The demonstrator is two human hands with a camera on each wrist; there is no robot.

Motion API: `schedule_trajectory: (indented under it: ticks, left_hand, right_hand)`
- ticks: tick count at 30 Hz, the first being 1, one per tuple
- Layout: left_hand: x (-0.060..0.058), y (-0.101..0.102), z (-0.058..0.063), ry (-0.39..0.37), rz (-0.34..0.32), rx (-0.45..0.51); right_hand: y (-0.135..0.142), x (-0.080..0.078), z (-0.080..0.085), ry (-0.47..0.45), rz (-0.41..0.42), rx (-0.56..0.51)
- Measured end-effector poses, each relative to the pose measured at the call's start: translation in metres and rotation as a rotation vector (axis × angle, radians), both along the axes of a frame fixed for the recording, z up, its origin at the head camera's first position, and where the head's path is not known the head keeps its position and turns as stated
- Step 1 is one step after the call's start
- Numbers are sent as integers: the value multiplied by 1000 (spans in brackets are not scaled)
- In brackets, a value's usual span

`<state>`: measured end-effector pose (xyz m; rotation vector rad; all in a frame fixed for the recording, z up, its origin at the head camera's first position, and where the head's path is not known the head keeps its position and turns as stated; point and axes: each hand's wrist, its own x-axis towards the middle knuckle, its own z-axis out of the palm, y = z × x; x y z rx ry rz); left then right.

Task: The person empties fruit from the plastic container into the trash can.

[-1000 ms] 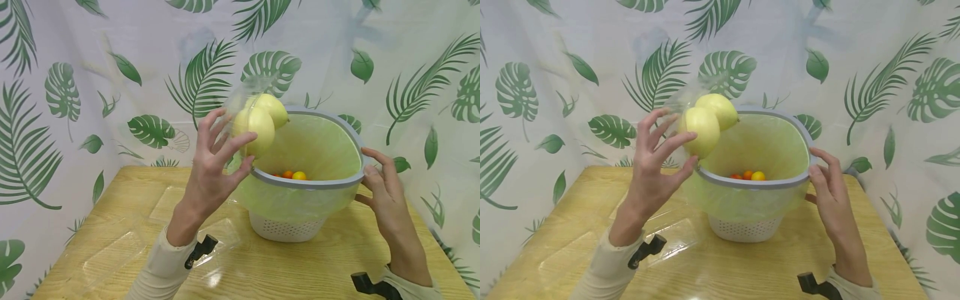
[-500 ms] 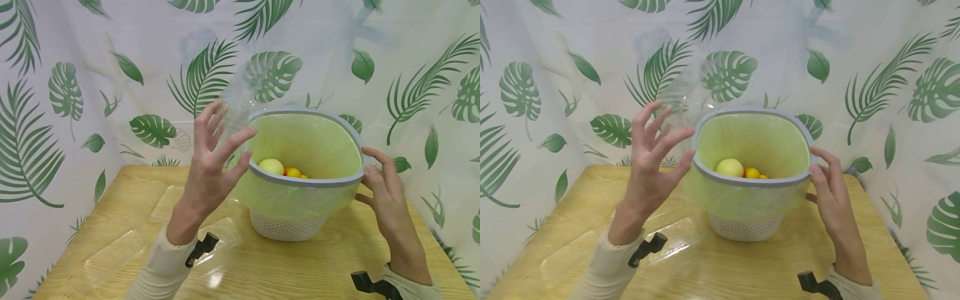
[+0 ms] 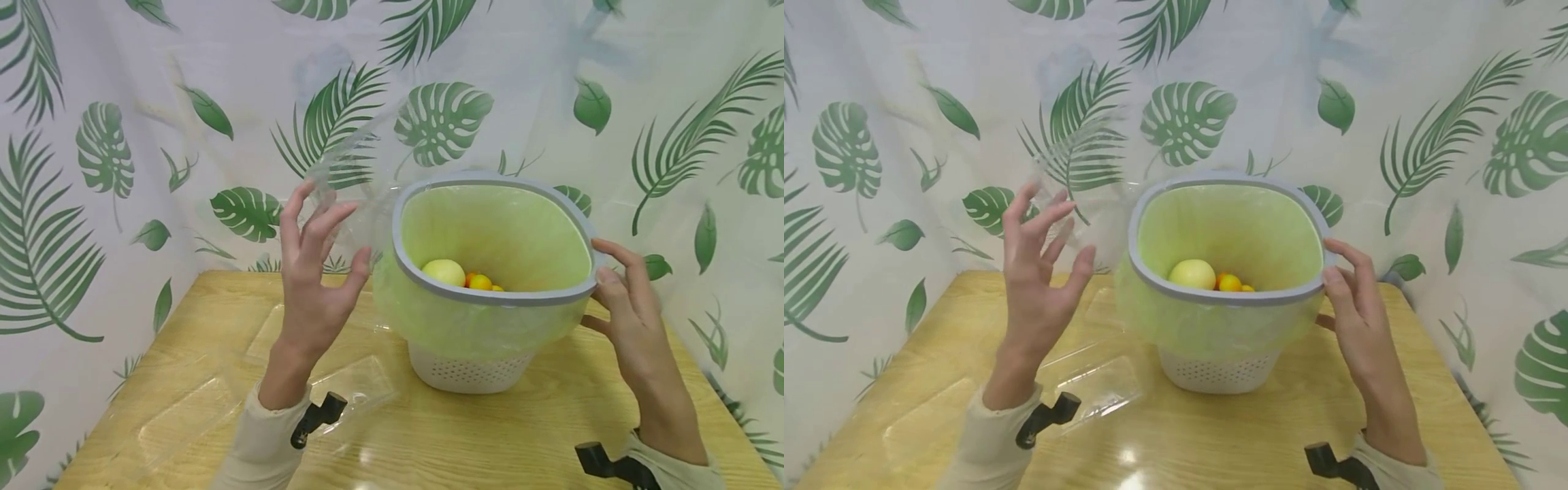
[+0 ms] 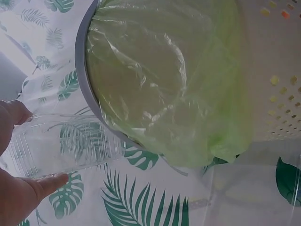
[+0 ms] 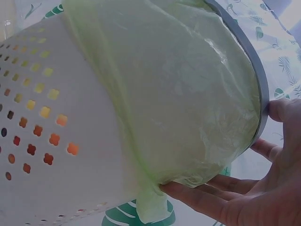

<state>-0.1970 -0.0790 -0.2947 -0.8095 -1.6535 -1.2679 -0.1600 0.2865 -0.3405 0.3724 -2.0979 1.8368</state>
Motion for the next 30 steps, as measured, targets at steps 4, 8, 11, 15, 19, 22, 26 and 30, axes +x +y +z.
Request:
schedule_trajectory:
  ticks: [4,8,11,15,19,22,26,30]
  left_hand:
    - [3,-18,-9,-126,-35,90]
    - [3,-39,-17,-210,-89,173]
    - [3,-55,-22,-233,-134,242]
    - [3,-69,-23,-235,-157,300]
    - [0,-79,-23,-246,-126,310]
    - [-2,-90,-26,-271,-95,326]
    - [-5,-106,-28,-299,-39,382]
    - [-6,-120,-29,-349,26,433]
  right_hand:
    - [1,0,-1,-8,-2,0]
    - [0,-1,-1,-7,2,-27]
    - [-2,-1,-1,-10,14,-50]
    - [-3,-1,-2,-12,13,-72]
    - [-1,0,-4,-13,14,-103]
    - [1,1,-6,-14,15,-116]
    - [2,-1,-7,-13,22,-109]
    - [2,-5,-7,-8,29,-100]
